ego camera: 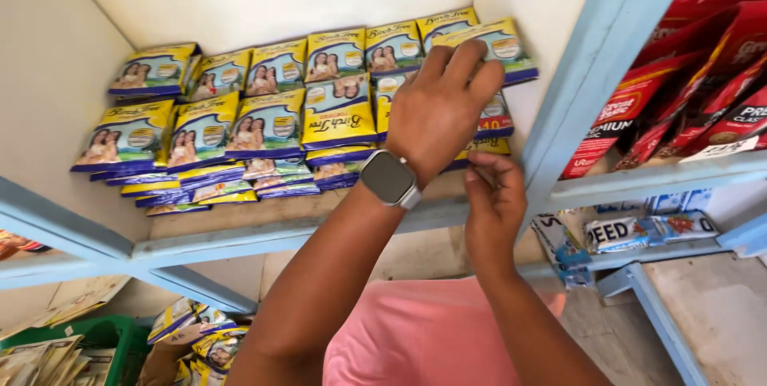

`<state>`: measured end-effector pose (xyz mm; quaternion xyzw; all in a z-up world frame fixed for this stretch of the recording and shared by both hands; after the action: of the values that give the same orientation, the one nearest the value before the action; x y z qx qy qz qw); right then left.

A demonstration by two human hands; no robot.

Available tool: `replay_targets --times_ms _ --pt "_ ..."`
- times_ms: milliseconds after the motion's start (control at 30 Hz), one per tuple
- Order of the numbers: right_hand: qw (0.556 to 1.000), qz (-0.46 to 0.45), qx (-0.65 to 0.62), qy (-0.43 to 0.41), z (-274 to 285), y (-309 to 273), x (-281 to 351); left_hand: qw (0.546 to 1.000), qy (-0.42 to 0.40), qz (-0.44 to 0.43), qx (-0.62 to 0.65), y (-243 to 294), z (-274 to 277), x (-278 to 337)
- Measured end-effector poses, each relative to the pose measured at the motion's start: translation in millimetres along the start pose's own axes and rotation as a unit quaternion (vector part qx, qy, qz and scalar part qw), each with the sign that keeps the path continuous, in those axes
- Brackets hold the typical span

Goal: Organising and stocking milk powder sachets on grocery store shelves.

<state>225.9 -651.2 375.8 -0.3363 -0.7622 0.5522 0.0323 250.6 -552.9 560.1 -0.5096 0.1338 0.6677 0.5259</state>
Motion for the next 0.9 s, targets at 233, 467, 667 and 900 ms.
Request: replay_targets --times_ms 233,467,667,900 --pt "0.995 -0.089 0.046 -0.026 -1 14 -5 0.991 -0.136 0.009 0.015 -3 -54 9" --pt "0.994 -0.073 0.065 -0.042 -10 4 -4 0.989 -0.129 0.050 0.047 -11 -54 14" --pt "0.991 -0.104 0.067 -0.047 -10 8 -6 0.961 -0.170 0.085 0.199 -36 -64 0" --pt "0.992 -0.090 0.081 -0.045 -10 2 -9 0.911 -0.377 0.119 0.120 -51 -117 24"
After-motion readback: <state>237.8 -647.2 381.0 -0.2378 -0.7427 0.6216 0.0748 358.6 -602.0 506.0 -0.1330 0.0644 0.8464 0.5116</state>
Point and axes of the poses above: each hand's wrist, its own x-axis away from the middle knuckle, its own z-axis out of the back of the hand, y = z × x, the point moved 9 cm from there along -x, towards the middle knuckle, and after that the axes turned 13 degrees about -z, right-handed, at the moved point
